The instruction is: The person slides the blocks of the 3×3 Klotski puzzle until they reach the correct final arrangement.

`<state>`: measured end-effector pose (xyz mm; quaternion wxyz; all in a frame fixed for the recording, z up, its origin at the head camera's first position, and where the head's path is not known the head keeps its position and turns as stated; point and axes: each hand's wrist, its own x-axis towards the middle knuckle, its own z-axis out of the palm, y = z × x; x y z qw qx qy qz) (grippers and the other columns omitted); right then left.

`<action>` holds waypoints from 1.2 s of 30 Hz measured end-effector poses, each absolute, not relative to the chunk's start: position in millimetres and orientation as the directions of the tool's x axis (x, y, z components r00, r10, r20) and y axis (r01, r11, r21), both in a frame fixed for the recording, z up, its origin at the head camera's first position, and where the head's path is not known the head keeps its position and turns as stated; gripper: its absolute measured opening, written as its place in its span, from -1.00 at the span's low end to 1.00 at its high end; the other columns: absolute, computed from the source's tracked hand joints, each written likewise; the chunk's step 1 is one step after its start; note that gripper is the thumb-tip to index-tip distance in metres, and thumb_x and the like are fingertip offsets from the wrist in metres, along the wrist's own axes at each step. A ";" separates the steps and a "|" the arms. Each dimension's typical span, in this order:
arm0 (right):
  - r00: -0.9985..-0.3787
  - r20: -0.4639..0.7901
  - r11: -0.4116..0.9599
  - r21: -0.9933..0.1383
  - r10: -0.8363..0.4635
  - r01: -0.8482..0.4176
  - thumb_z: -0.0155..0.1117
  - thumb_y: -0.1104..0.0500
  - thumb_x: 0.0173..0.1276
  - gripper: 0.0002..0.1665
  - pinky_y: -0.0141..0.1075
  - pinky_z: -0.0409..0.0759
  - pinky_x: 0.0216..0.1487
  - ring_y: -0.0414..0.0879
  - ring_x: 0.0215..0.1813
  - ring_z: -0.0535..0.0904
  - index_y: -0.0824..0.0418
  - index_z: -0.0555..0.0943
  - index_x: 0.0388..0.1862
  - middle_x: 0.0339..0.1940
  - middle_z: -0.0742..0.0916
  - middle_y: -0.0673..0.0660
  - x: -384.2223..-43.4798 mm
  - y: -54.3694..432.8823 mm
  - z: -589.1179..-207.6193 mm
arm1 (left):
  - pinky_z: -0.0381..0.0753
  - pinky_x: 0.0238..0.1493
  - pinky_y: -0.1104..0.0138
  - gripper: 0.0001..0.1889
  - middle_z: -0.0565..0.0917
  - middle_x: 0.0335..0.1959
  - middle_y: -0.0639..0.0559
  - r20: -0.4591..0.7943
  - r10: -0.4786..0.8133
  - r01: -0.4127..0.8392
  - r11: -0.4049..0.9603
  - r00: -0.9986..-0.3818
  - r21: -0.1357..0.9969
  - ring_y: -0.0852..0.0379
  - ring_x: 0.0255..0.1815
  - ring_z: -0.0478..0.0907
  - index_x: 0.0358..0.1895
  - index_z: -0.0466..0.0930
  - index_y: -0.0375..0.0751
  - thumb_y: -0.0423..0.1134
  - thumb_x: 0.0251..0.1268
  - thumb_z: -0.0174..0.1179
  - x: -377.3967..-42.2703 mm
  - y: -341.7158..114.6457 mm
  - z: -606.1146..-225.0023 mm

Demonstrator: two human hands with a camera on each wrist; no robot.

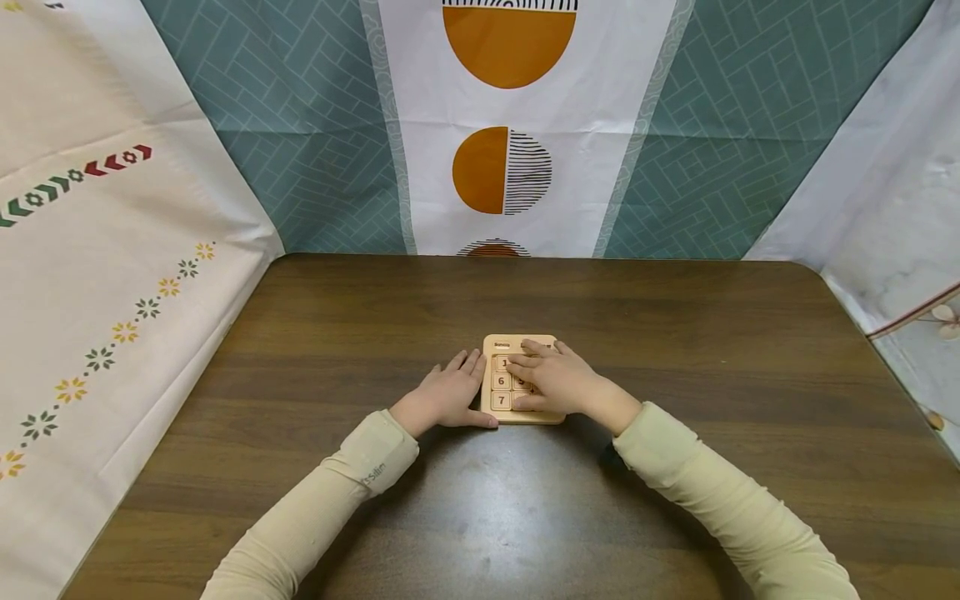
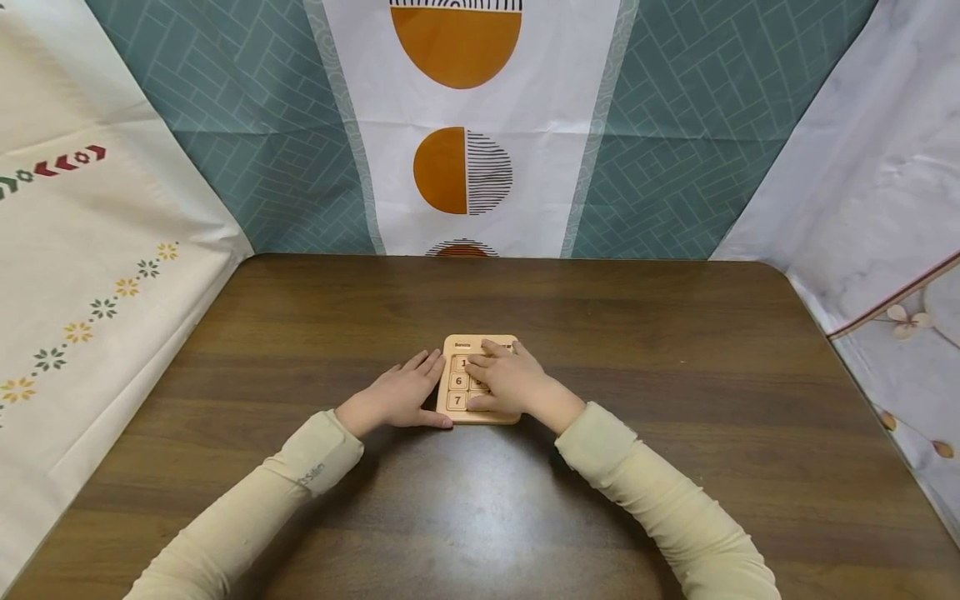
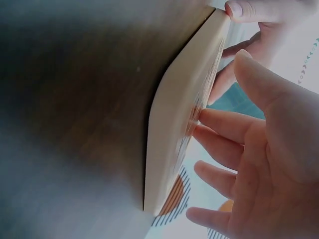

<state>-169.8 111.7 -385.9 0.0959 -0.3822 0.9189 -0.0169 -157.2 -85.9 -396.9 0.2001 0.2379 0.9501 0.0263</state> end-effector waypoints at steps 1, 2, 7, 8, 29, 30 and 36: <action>-0.688 -0.162 0.706 -0.103 -0.707 -0.701 0.05 -0.26 0.26 -0.24 0.19 0.07 0.23 0.08 0.40 0.09 0.15 0.35 0.31 0.32 0.39 0.07 -170.1 110.1 -386.2 | 0.14 0.20 -0.11 0.09 -0.06 0.43 -0.21 -0.367 0.463 0.443 0.885 -0.807 0.145 -0.14 0.42 -0.12 0.41 -0.13 -0.37 0.35 0.01 0.10 -157.2 -86.0 -397.1; -0.688 -0.162 0.705 -0.101 -0.708 -0.702 0.05 -0.26 0.26 -0.24 0.19 0.07 0.23 0.08 0.40 0.09 0.15 0.34 0.32 0.32 0.39 0.07 -170.3 108.8 -386.6 | 0.15 0.20 -0.11 0.09 -0.06 0.43 -0.21 -0.366 0.464 0.443 0.885 -0.807 0.144 -0.14 0.42 -0.12 0.41 -0.13 -0.37 0.35 0.01 0.10 -157.1 -86.0 -397.1; -0.686 -0.171 0.704 -0.095 -0.708 -0.703 0.04 -0.26 0.27 -0.24 0.19 0.07 0.23 0.08 0.40 0.09 0.16 0.33 0.32 0.33 0.37 0.07 -169.7 107.5 -386.2 | 0.15 0.20 -0.11 0.09 -0.06 0.43 -0.21 -0.366 0.463 0.444 0.885 -0.807 0.140 -0.13 0.42 -0.12 0.41 -0.13 -0.37 0.35 0.01 0.10 -157.3 -86.0 -397.5; -0.686 -0.174 0.705 -0.096 -0.706 -0.702 0.04 -0.25 0.28 -0.24 0.19 0.07 0.23 0.08 0.40 0.08 0.16 0.33 0.32 0.34 0.37 0.07 -169.0 108.7 -385.5 | 0.15 0.20 -0.11 0.09 -0.06 0.43 -0.21 -0.366 0.463 0.443 0.885 -0.807 0.142 -0.13 0.42 -0.12 0.41 -0.13 -0.37 0.35 0.01 0.10 -157.4 -85.8 -397.4; -0.728 -0.153 0.744 -0.148 -0.668 -0.652 0.11 -0.18 0.27 -0.30 0.25 0.05 0.20 0.14 0.40 0.06 0.18 0.39 0.28 0.31 0.40 0.13 -158.9 150.1 -379.2 | 0.17 0.19 -0.10 0.09 -0.05 0.42 -0.22 -0.349 0.467 0.453 0.882 -0.812 0.128 -0.14 0.41 -0.09 0.41 -0.12 -0.38 0.35 0.01 0.11 -155.9 -85.2 -397.0; -0.728 -0.155 0.744 -0.148 -0.668 -0.652 0.11 -0.18 0.28 -0.31 0.25 0.05 0.20 0.15 0.40 0.06 0.18 0.39 0.28 0.31 0.40 0.13 -159.5 149.4 -380.1 | 0.17 0.19 -0.10 0.09 -0.05 0.42 -0.22 -0.348 0.467 0.452 0.883 -0.813 0.128 -0.14 0.41 -0.09 0.41 -0.12 -0.38 0.35 0.01 0.11 -155.9 -85.2 -397.2; -0.721 -0.170 0.740 -0.157 -0.672 -0.654 0.10 -0.19 0.28 -0.29 0.22 0.04 0.22 0.11 0.40 0.08 0.17 0.37 0.30 0.32 0.39 0.10 -162.1 140.2 -383.1 | 0.17 0.19 -0.10 0.09 -0.04 0.42 -0.23 -0.353 0.461 0.448 0.885 -0.814 0.123 -0.14 0.41 -0.09 0.41 -0.12 -0.37 0.35 0.01 0.10 -156.0 -84.7 -397.1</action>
